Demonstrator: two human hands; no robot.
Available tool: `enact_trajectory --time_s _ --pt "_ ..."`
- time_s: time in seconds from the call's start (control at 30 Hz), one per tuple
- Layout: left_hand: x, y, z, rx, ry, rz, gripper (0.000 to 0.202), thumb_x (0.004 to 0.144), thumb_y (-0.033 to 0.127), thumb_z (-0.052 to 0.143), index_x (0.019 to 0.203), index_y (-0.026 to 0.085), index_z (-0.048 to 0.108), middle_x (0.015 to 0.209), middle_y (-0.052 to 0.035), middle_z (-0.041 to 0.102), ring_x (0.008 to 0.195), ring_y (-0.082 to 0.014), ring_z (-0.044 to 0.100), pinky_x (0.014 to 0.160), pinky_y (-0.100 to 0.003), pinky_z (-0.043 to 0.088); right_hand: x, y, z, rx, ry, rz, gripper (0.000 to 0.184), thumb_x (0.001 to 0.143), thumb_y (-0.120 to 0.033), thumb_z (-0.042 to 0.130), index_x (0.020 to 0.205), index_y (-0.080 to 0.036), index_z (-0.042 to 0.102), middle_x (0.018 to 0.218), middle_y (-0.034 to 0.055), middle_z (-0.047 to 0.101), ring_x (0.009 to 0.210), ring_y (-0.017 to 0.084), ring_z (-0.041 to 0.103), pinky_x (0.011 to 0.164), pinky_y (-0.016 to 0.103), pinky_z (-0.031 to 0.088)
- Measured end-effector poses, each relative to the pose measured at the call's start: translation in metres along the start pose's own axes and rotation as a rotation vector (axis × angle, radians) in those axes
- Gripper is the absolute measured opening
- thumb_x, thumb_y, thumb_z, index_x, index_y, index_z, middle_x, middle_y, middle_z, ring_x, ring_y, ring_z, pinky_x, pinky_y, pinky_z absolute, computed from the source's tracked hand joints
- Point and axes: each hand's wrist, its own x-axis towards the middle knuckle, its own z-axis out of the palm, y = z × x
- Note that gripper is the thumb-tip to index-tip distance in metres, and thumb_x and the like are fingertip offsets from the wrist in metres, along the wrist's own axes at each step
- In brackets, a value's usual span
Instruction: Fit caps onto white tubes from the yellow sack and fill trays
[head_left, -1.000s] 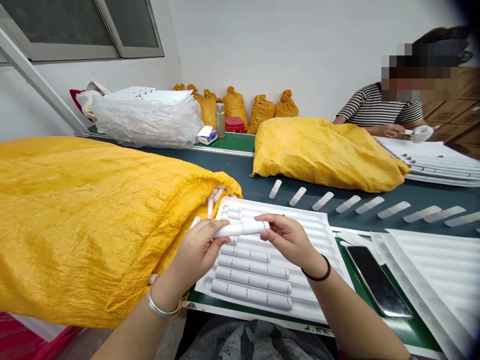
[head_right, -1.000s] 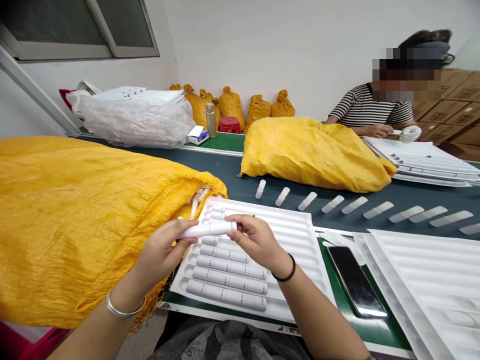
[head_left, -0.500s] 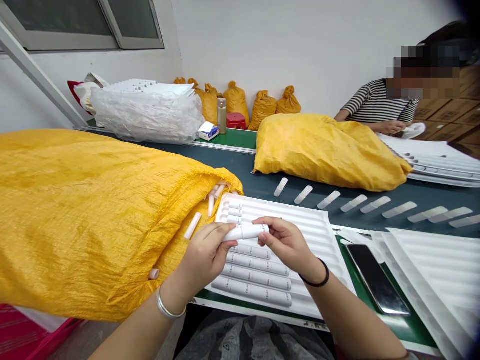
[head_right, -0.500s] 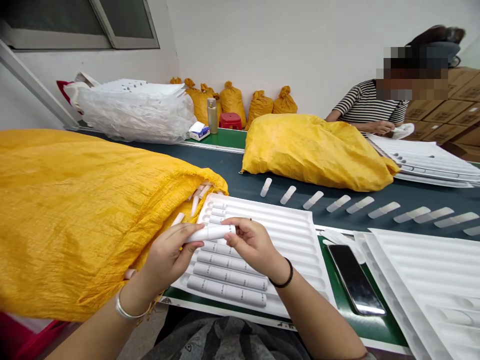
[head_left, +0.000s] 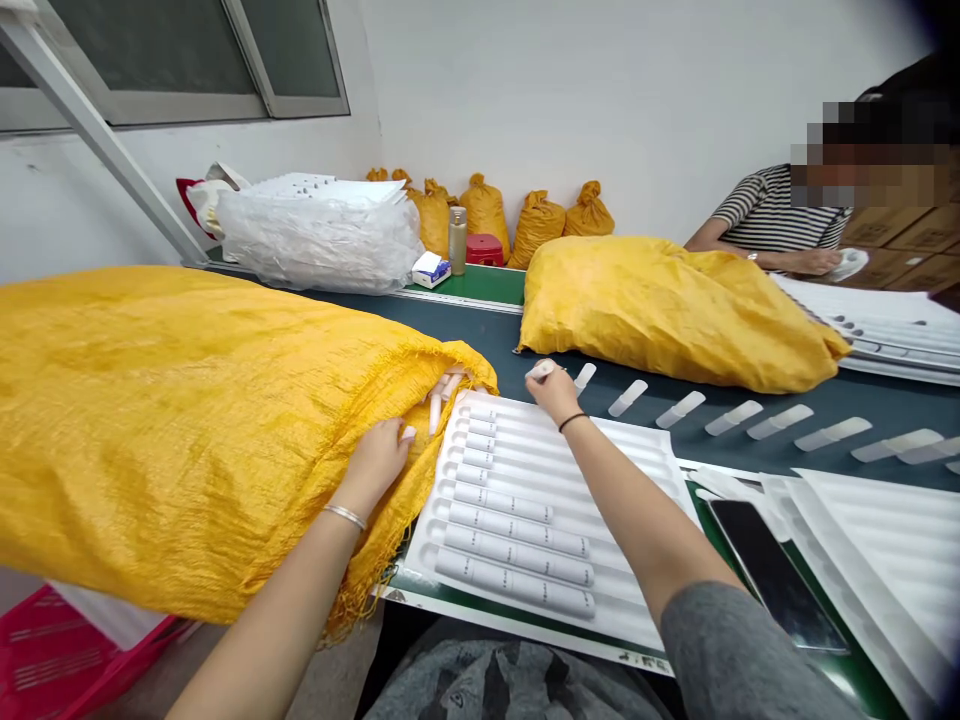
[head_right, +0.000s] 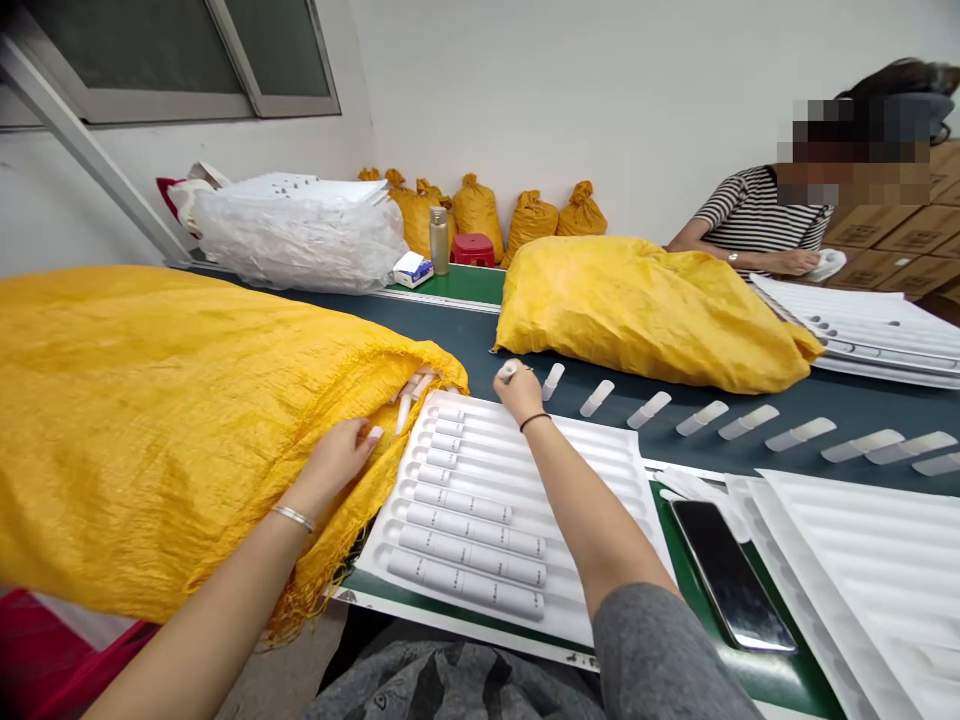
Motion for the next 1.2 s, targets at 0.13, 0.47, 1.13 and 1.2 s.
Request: enact_trajectory --time_s 0.13,0.47,1.13,1.2 --pt "0.0 -0.007 0.005 -0.006 -0.09 -0.04 0.013 0.077 0.023 0.057 0.077 0.012 0.065 0.077 -0.015 0.067 0.077 -0.0262 0.063 0.076 -0.036 0.048 0.029 0.014 -0.003 -0.021 -0.097 0.151 0.031 0.081 -0.029 0.061 0.1 -0.005 0.063 0.101 0.0197 0.066 0.09 0.023 0.063 0.074 0.028 0.044" --pt "-0.046 0.022 -0.035 -0.547 0.157 0.303 0.024 0.089 0.031 0.053 0.108 0.019 0.061 0.111 -0.0083 0.063 0.107 -0.0201 0.057 0.098 -0.036 0.043 -0.115 0.023 -0.011 -0.013 -0.382 -0.138 0.015 0.077 -0.032 0.066 0.077 -0.018 0.07 0.085 0.0087 0.069 0.078 0.023 0.065 0.07 0.031 0.048" --pt "-0.072 0.095 -0.022 -1.359 -0.034 -0.124 0.037 0.064 0.031 0.081 0.09 0.016 0.058 0.074 0.002 0.066 0.066 -0.0095 0.062 0.066 -0.021 0.051 -0.155 -0.011 -0.054 0.643 0.094 -0.703 0.034 0.09 -0.019 0.053 0.123 -0.026 0.059 0.116 0.0088 0.059 0.111 0.021 0.056 0.095 0.037 0.049" --pt "-0.073 0.092 -0.025 -1.203 -0.053 -0.098 0.035 0.068 0.035 0.078 0.092 0.015 0.062 0.071 0.0003 0.066 0.064 -0.0119 0.062 0.063 -0.024 0.051 -0.153 -0.011 -0.06 0.55 0.08 -0.777 0.036 0.092 -0.018 0.049 0.127 -0.026 0.057 0.118 0.0098 0.058 0.112 0.021 0.056 0.094 0.038 0.049"
